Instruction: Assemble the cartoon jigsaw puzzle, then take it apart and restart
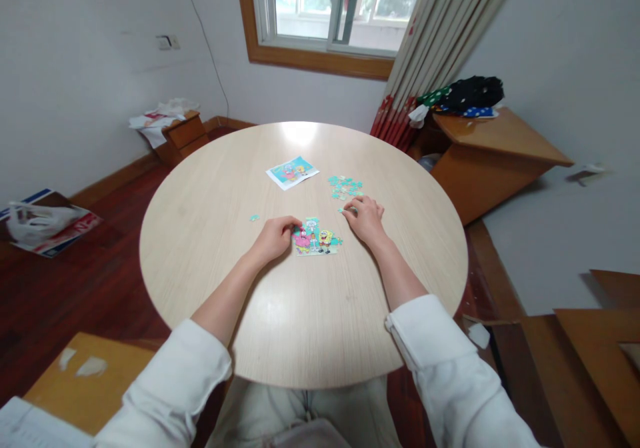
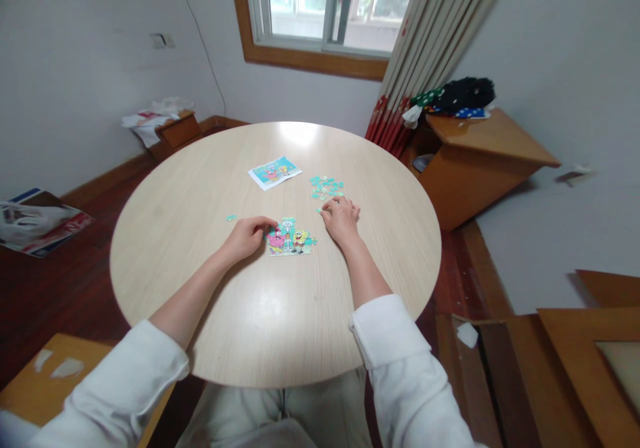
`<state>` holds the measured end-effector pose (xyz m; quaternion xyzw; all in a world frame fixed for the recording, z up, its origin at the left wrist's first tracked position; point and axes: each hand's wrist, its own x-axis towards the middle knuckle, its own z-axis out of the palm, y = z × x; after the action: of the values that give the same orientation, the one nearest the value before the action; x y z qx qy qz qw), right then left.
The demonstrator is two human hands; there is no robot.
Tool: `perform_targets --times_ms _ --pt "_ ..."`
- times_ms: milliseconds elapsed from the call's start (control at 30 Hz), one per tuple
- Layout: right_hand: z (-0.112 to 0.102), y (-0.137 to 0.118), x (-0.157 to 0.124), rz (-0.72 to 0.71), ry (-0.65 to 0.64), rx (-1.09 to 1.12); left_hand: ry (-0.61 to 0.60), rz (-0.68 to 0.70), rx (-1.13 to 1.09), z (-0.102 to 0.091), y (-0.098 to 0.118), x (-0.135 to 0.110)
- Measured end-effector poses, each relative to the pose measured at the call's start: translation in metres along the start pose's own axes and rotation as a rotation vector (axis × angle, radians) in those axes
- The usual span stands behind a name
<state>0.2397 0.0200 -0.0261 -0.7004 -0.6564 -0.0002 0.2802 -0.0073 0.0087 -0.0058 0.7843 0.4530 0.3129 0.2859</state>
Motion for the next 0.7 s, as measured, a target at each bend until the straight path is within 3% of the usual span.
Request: perform_targets --times_ms 200,367,533,700 --pt "-0.0009 -0.0024 0.0 0.021 -0.05 -0.032 0.027 -0.003 -0.062 0.0056 -0.0051 0.0009" --pt "-0.0011 -0.0003 0.0004 -0.016 -0.032 0.0 0.104 0.019 0.066 0.0066 -0.0073 0.0014" --pt "-0.004 -0.0013 0.0017 -0.041 -0.075 0.081 0.026 0.007 0.248 0.0054 -0.0053 -0.0012" --pt "-0.0076 -0.0056 0.0017 -0.031 -0.088 0.144 -0.038 0.008 0.279 0.0055 -0.0047 -0.0031"
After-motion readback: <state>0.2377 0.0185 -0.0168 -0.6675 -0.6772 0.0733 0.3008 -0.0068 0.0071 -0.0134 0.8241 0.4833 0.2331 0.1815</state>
